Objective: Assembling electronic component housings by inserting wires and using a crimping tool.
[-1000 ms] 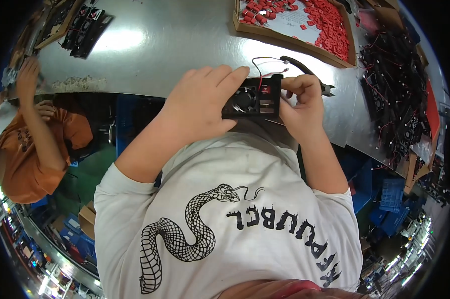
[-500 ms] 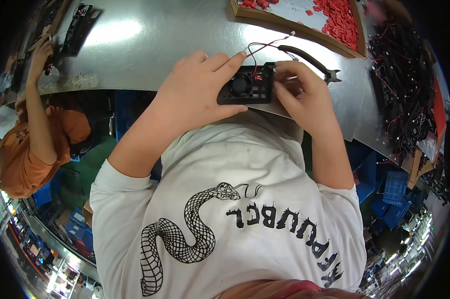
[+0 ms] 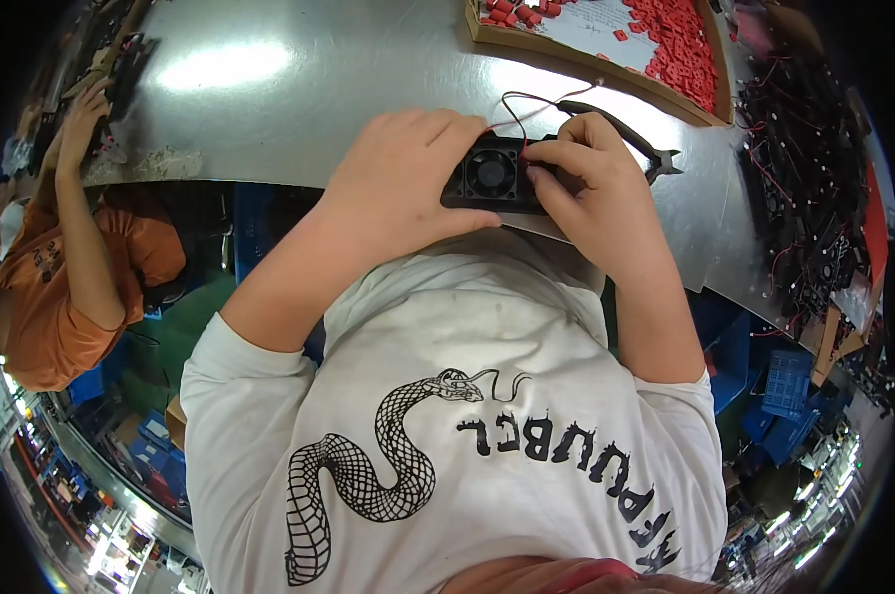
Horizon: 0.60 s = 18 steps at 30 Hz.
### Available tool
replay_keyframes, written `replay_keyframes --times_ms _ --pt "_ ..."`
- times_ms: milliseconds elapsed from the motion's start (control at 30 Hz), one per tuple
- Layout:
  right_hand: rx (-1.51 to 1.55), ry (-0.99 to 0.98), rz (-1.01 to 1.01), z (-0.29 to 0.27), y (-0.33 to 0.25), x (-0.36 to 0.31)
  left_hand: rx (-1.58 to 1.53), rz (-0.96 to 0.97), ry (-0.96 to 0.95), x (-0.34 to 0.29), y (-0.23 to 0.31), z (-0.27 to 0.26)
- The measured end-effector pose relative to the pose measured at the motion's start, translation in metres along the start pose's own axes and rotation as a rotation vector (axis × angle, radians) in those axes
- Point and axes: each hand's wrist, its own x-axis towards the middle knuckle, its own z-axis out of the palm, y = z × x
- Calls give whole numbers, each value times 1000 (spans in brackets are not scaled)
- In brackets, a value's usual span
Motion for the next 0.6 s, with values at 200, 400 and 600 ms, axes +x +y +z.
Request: replay_keyframes --times_ms 200,400,600 --pt "2 43 49 -6 -2 -3 59 32 118 -4 1 13" --pt "-132 120 -35 -8 0 0 90 17 100 2 5 13" --pt "-167 102 -39 -10 1 -2 164 52 78 6 10 8"
